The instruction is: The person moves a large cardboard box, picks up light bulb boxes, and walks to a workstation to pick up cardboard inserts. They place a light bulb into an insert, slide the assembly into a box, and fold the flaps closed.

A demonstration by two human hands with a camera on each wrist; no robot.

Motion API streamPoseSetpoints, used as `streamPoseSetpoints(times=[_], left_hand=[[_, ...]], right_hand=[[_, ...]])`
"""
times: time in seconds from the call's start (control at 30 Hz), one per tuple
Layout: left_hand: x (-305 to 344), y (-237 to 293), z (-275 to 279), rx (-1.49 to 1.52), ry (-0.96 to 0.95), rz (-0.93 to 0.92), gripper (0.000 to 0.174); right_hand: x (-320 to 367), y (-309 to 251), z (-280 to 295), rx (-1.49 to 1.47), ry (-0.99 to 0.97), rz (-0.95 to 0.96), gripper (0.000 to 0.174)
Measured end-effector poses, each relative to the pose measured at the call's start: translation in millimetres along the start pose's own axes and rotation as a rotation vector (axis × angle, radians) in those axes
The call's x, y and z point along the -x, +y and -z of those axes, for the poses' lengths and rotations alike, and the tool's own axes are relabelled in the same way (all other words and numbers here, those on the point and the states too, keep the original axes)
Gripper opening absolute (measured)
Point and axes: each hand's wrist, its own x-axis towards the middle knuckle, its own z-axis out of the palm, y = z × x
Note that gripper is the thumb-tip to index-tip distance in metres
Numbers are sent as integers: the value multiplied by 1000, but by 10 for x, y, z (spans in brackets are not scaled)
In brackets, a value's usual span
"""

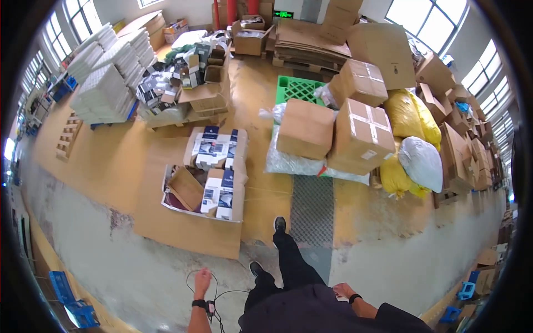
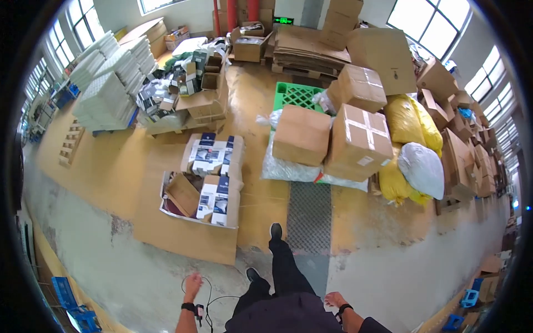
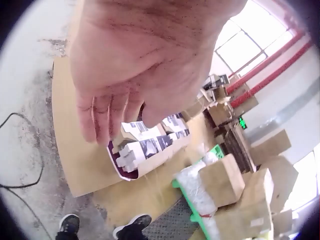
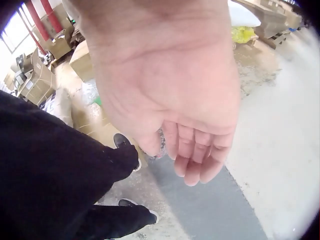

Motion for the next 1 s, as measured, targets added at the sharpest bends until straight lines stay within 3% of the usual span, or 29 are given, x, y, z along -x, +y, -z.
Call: streamPoseSetpoints(times=[0.03, 0.07, 0.1, 0.17, 0.2, 0.23, 0.27, 0.33, 0.4, 0.43, 0.5, 0.63, 0.7, 0.77, 0.8, 0.83, 0.87, 0.93, 1.0], left_hand=[[69, 177, 25, -78, -104, 0, 42], [21, -48, -76, -230, -149, -37, 45], [121, 173, -36, -238, -232, 118, 44], [314, -76, -141, -81, -80, 264, 37], [414, -56, -99, -125, -83, 343, 33], [455, -221, -44, -480, -169, -25, 33], [510, -141, -6, -672, -272, -169, 31], [629, 162, -153, 202, -101, 670, 30], [552, 488, -132, 210, -91, 702, 26], [480, 625, -143, 210, -86, 716, 24], [268, 681, -266, 86, -52, 513, 40], [-157, 844, -456, 63, 8, 351, 49], [-336, 968, -464, 48, -26, 392, 48], [-519, 1015, -469, -111, -81, 281, 39], [-609, 806, -613, -228, 4, 105, 37], [-712, 861, -616, -264, -165, 264, 36], [-753, 1022, -661, -66, -41, 255, 36], [-954, 1153, -746, -128, -4, 215, 37], [-1263, 991, -924, -102, -45, 239, 37]], right_hand=[[-44, -155, 18, -29, 25, 32, 22], [-334, -157, 58, -24, 15, 50, 22], [-826, -46, 114, 102, -89, 238, 17], [-1452, -503, 370, -137, -397, 96, 8], [-1561, -748, 395, -138, -415, 101, 8], [-1649, -1096, 456, 139, -281, 372, 12], [-1753, -1541, 584, 415, -128, 643, 18], [-1840, -2292, 850, 979, 210, 1148, 29], [-1730, -2890, 924, 82, 45, 612, 28], [-1643, -3136, 972, 102, 33, 611, 28], [-1461, -3506, 1040, -81, 17, 510, 29], [-1551, -3402, 1197, 110, -1, 540, 29], [-1707, -3022, 1282, 273, -50, 389, 27], [-1352, -2967, 1230, 256, -58, 291, 26], [-1157, -2925, 1252, 218, -59, 207, 26], [-1157, -2785, 1394, 176, -266, 272, 25], [-1011, -2660, 1443, 213, -285, 229, 25], [-868, -2738, 1443, 181, -99, 84, 32], [-721, -2823, 1488, 209, -87, 90, 35]])
